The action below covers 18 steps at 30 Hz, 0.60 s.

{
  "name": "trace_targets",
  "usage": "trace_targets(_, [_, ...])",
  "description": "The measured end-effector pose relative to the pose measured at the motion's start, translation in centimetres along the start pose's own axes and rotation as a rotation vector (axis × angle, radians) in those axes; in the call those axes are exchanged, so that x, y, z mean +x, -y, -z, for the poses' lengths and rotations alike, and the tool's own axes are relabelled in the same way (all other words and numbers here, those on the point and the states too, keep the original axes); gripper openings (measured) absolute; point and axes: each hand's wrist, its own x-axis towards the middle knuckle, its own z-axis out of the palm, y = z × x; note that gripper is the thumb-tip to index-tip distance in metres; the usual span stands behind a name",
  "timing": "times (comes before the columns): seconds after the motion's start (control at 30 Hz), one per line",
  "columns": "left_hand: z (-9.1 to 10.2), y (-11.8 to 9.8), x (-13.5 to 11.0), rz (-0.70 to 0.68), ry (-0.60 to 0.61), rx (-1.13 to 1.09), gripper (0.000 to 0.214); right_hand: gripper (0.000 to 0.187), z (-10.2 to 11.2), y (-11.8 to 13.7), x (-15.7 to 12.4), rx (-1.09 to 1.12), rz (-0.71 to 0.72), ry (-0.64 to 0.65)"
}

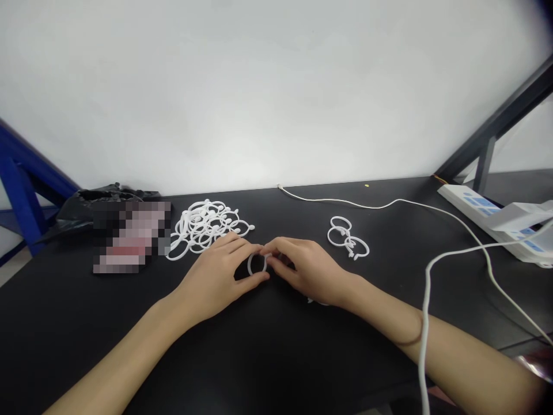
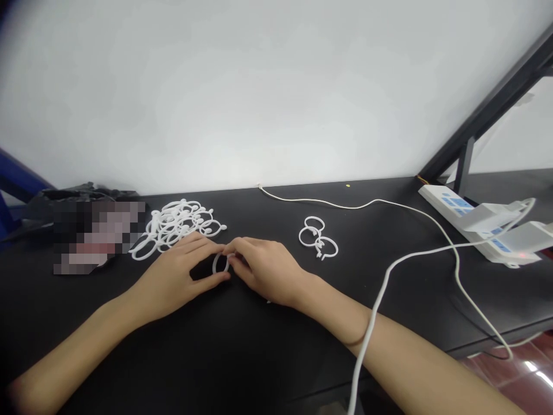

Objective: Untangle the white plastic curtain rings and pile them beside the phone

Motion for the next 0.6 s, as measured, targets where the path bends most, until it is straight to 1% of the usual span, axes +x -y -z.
trace_targets(0.6, [-0.15, 0.17, -0.06, -0.020, -0.026, 0.015, 0.026, 0.014, 0.00, -0.05, 0.09, 0.009, -0.015, 0.018])
